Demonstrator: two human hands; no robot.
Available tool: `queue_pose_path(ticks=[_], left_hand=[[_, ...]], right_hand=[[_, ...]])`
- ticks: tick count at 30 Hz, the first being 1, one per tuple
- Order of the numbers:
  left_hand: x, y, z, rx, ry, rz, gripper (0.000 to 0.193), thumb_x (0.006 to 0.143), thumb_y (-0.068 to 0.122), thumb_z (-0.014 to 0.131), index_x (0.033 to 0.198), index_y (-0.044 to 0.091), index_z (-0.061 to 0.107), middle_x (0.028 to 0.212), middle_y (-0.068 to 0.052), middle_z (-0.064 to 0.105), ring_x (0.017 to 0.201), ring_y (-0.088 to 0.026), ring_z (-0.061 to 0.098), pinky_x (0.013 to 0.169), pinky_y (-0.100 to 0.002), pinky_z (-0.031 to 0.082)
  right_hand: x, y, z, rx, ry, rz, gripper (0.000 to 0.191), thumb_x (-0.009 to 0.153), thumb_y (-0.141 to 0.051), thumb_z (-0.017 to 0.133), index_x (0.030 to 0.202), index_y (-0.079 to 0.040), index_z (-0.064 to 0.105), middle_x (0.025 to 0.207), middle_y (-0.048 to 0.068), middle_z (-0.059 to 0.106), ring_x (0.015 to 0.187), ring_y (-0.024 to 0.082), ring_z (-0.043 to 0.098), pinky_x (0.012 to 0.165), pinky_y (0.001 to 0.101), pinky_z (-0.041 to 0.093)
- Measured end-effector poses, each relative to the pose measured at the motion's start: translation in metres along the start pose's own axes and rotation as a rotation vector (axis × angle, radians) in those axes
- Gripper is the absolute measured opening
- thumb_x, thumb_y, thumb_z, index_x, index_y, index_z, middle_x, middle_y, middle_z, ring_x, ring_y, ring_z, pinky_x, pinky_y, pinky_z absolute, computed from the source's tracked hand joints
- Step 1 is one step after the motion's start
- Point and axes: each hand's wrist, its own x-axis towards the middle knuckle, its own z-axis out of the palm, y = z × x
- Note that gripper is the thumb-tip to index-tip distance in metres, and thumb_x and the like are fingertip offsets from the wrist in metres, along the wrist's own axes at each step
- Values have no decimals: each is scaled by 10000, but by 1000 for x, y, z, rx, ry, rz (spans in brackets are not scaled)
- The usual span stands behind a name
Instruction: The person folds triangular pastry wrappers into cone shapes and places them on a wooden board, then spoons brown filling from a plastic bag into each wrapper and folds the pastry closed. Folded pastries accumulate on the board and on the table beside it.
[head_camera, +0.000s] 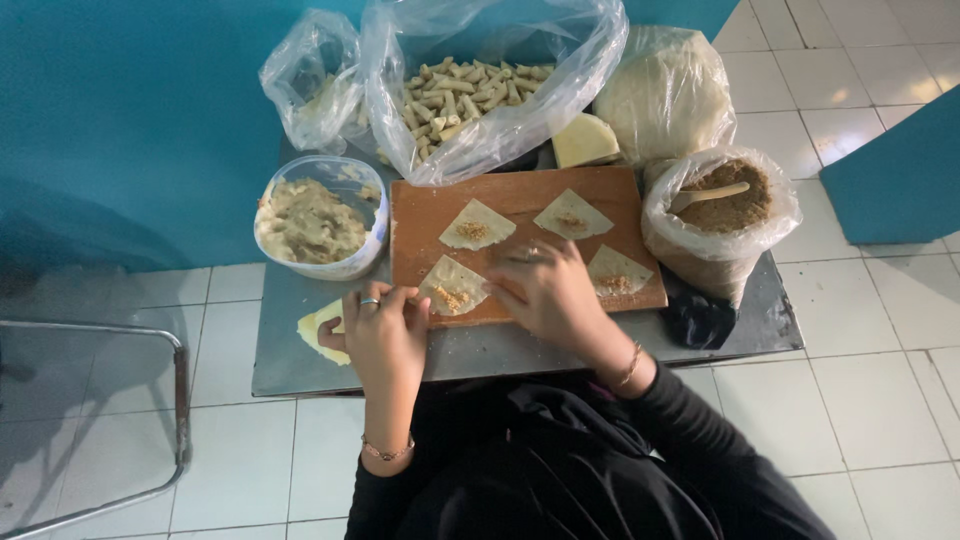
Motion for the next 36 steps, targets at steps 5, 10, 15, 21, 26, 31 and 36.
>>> queue_pose_path(ticks=[5, 10, 15, 21, 26, 31, 36], left_hand=[[-4, -2, 2, 43, 46, 14, 164, 794, 289, 830, 913, 207, 754, 921, 52, 624, 979, -220, 579, 932, -533, 283], [-3, -1, 4, 24, 52, 22, 109, 826, 244, 809, 846, 201, 711, 920, 47, 628, 964, -207, 585, 945, -499, 294], [-2, 4, 4, 22, 19, 16, 109, 839, 197, 787, 842, 203, 679, 884, 33, 641, 927, -211, 598, 910, -477, 292], [0, 6, 7, -184, -33, 30, 122, 878, 135, 751, 961, 159, 666, 862, 14, 690, 845, -223, 653, 885, -436, 339], [0, 9, 14, -309, -15, 74, 271, 918, 59, 721, 1174, 140, 686, 843, -45, 679, 795, -269, 622, 932, -407, 423], [0, 10, 15, -389, 58, 175, 372, 911, 70, 721, 1273, 129, 658, 907, -46, 694, 912, -280, 648, 938, -429, 440], [1, 12, 13, -424, 12, 160, 391, 918, 53, 716, 1291, 159, 670, 891, 1, 711, 896, -218, 660, 918, -416, 453]], right_hand=[[-21, -6, 17, -79, 68, 134, 236, 824, -311, 776, 1003, -157, 781, 954, 23, 717, 899, 236, 666, 783, 398, 457], [-20, -11, 23, -93, 46, 168, 203, 815, -328, 784, 910, -149, 761, 904, 20, 692, 883, 243, 663, 769, 402, 455], [-15, -15, 25, -13, 41, 165, 116, 839, -270, 760, 882, -165, 737, 910, 10, 693, 896, 235, 672, 751, 396, 458], [-12, -22, 27, 65, 52, 184, 104, 870, -233, 750, 928, -162, 701, 861, -23, 712, 846, 212, 693, 739, 394, 459], [-10, -27, 29, 138, 95, 148, 221, 877, -204, 748, 1085, -164, 687, 837, -42, 730, 847, 182, 712, 728, 380, 456], [-10, -32, 36, 179, 128, 160, 387, 889, -194, 754, 1258, -179, 639, 821, -59, 748, 834, 151, 727, 723, 373, 453], [-10, -31, 40, 217, 131, 164, 526, 875, -187, 762, 1371, -183, 583, 845, -52, 752, 777, 164, 721, 702, 343, 467]])
